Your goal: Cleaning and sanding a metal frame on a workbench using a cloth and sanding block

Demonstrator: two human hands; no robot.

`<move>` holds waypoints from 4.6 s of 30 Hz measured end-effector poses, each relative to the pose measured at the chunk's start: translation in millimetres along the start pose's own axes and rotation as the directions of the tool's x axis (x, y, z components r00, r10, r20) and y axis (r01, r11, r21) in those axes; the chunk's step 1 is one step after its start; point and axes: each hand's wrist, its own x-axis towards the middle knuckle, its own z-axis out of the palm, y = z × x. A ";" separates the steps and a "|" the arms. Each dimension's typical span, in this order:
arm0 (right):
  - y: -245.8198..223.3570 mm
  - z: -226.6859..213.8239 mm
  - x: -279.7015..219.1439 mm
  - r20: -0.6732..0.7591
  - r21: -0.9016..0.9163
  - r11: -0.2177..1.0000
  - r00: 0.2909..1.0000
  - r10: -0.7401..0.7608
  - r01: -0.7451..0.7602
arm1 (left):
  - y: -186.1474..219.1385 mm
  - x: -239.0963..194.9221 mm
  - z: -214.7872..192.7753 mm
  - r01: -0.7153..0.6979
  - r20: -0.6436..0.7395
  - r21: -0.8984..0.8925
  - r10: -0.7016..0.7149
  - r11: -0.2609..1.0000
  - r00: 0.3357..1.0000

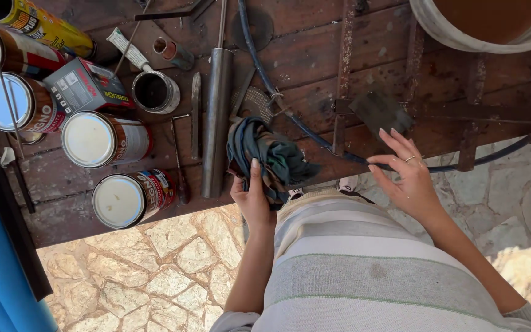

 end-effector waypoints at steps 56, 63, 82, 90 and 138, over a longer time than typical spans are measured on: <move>27.3 118.5 78.2 0.054 -0.461 0.876 0.990 -0.129 0.139 | -157.2 61.5 -69.9 -0.735 0.700 0.676 0.353 -0.046 0.621; 70.7 83.0 66.3 -0.030 -0.475 0.880 1.000 -0.008 -0.008 | -198.7 77.2 -85.6 -0.748 0.637 0.663 0.518 0.008 0.571; 48.6 91.4 55.8 0.120 -0.482 0.863 0.987 -0.106 0.152 | -193.8 84.3 -81.7 -0.793 0.641 0.603 0.535 0.092 0.550; 20.7 110.1 80.3 0.091 -0.484 0.860 0.987 -0.136 0.163 | -188.6 81.9 -80.5 -0.807 0.640 0.573 0.537 0.142 0.549; 32.2 84.3 59.2 0.233 -0.510 0.857 0.971 0.061 0.068 | -204.2 90.8 -84.1 -0.793 0.577 0.581 0.594 0.184 0.561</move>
